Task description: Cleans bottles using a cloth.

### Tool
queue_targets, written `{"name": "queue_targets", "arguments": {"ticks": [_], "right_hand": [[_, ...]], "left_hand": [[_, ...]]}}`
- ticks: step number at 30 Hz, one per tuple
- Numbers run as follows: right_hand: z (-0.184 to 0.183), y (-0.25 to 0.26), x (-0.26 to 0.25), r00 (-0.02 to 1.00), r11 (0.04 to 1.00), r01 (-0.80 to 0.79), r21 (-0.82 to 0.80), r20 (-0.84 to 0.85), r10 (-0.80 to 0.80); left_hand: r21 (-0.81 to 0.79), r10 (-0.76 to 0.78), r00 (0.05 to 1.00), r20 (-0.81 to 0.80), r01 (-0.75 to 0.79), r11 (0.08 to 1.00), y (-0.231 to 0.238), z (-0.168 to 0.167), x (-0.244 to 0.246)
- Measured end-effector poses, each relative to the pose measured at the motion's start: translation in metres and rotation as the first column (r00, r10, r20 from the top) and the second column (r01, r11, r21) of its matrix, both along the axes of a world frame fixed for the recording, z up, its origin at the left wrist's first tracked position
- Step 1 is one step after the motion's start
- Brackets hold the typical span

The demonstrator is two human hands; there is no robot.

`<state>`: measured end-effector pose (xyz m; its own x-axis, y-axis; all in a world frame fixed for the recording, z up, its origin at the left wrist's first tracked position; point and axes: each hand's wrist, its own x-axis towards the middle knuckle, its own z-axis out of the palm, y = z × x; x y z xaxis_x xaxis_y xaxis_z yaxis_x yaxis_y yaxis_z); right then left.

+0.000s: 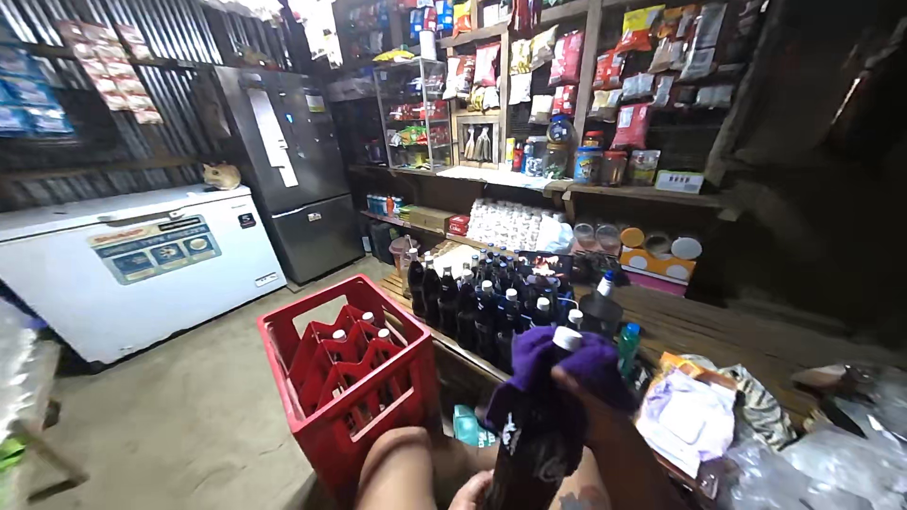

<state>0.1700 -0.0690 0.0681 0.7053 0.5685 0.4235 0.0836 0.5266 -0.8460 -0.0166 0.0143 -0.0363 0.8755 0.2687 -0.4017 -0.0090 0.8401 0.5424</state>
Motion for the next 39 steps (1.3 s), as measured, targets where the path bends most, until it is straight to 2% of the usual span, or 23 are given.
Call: {"name": "queue_targets", "arguments": {"ticks": [2, 5, 8, 11, 14, 15, 16, 18, 19, 20, 21, 22, 23, 25, 26, 27, 29, 30, 32, 33, 35, 37, 39], "right_hand": [[0.019, -0.013, -0.007, 0.975, 0.996, 0.047, -0.078, -0.213, -0.062], [0.011, -0.028, 0.001, 0.963, 0.997, -0.046, 0.061, -0.261, 0.061], [0.0, -0.039, 0.008, 0.984, 0.958, -0.137, 0.251, -0.073, 0.16], [-0.021, -0.036, 0.028, 0.934, 0.857, -0.351, 0.378, 0.08, 0.348], [-0.031, -0.018, 0.039, 0.846, 0.736, -0.528, 0.423, 0.185, 0.501], [-0.032, -0.012, 0.04, 0.829, 0.724, -0.556, 0.407, 0.216, 0.516], [-0.028, -0.009, 0.037, 0.85, 0.764, -0.527, 0.372, 0.203, 0.487], [-0.002, -0.01, 0.014, 0.953, 0.932, -0.291, 0.217, 0.15, 0.262], [0.004, -0.012, 0.006, 0.97, 0.969, -0.201, 0.142, 0.166, 0.177], [-0.002, -0.01, 0.005, 0.959, 0.968, -0.198, 0.156, 0.234, 0.159], [-0.004, -0.006, 0.007, 0.919, 0.963, -0.215, 0.161, 0.367, 0.143], [-0.006, 0.002, 0.012, 0.849, 0.959, -0.225, 0.169, 0.518, 0.108], [-0.009, 0.01, 0.018, 0.755, 0.962, -0.218, 0.167, 0.653, 0.058], [-0.017, 0.022, 0.027, 0.532, 0.973, -0.183, 0.141, 0.846, -0.023], [-0.022, 0.025, 0.029, 0.435, 0.984, -0.152, 0.096, 0.9, -0.021], [-0.029, 0.025, 0.031, 0.374, 0.988, -0.146, -0.049, 0.922, 0.101], [-0.043, 0.029, 0.032, 0.43, 0.914, -0.211, -0.346, 0.807, 0.405], [-0.05, 0.032, 0.033, 0.478, 0.875, -0.259, -0.409, 0.732, 0.484], [-0.046, 0.035, 0.031, 0.528, 0.891, -0.332, -0.31, 0.722, 0.447], [-0.035, 0.035, 0.027, 0.545, 0.935, -0.311, -0.172, 0.774, 0.324], [-0.015, 0.027, 0.019, 0.681, 0.952, -0.305, 0.009, 0.701, 0.212], [-0.005, 0.008, 0.011, 0.883, 0.961, -0.266, 0.079, 0.419, 0.21], [0.001, -0.01, 0.006, 0.986, 0.987, -0.138, 0.087, 0.109, 0.128]], "left_hand": [[-0.046, -0.041, 0.999, 0.019, 0.042, 0.998, -0.002, 0.0, 0.006], [-0.01, -0.041, 0.994, 0.104, 0.043, 0.999, 0.0, 0.004, 0.01], [0.023, -0.062, 0.993, 0.101, 0.06, 0.998, 0.0, 0.007, 0.009], [0.053, -0.193, 0.98, 0.042, 0.19, 0.98, -0.003, 0.007, 0.01], [0.013, -0.232, 0.973, 0.014, 0.231, 0.973, -0.002, 0.003, 0.012], [-0.006, -0.222, 0.975, 0.012, 0.222, 0.975, 0.0, 0.002, 0.011], [-0.021, -0.214, 0.977, 0.024, 0.214, 0.977, 0.002, 0.0, 0.009], [-0.007, -0.194, 0.981, 0.003, 0.194, 0.981, 0.004, 0.004, 0.006], [0.02, -0.144, 0.989, -0.038, 0.144, 0.989, 0.001, 0.017, 0.007], [0.039, -0.087, 0.996, -0.033, 0.089, 0.995, -0.002, 0.03, 0.009], [0.004, -0.086, 0.983, 0.163, 0.087, 0.996, 0.004, 0.015, 0.007], [-0.029, -0.076, 0.956, 0.282, 0.087, 0.996, 0.008, -0.004, 0.007], [-0.055, -0.027, 0.961, 0.276, 0.043, 0.998, 0.008, -0.016, 0.006], [-0.1, 0.058, 0.986, 0.158, -0.043, 0.994, 0.004, -0.017, 0.003], [-0.123, 0.059, 0.991, 0.123, -0.044, 0.991, 0.004, -0.016, 0.002], [-0.138, 0.054, 0.991, 0.125, -0.037, 0.99, 0.005, -0.016, 0.0], [-0.141, 0.042, 0.983, 0.18, -0.016, 0.99, 0.007, -0.019, -0.004], [-0.135, 0.041, 0.98, 0.196, -0.014, 0.991, 0.008, -0.021, -0.005], [-0.136, 0.037, 0.973, 0.228, -0.006, 0.991, 0.008, -0.023, -0.006], [-0.136, 0.031, 0.968, 0.25, 0.004, 0.991, 0.008, -0.024, -0.005], [-0.148, 0.012, 0.959, 0.284, 0.031, 0.989, 0.009, -0.025, -0.003], [-0.153, 0.035, 0.985, 0.17, -0.009, 0.988, 0.006, -0.017, 0.002], [-0.154, 0.047, 0.995, 0.091, -0.032, 0.988, 0.003, -0.005, 0.006]]}}
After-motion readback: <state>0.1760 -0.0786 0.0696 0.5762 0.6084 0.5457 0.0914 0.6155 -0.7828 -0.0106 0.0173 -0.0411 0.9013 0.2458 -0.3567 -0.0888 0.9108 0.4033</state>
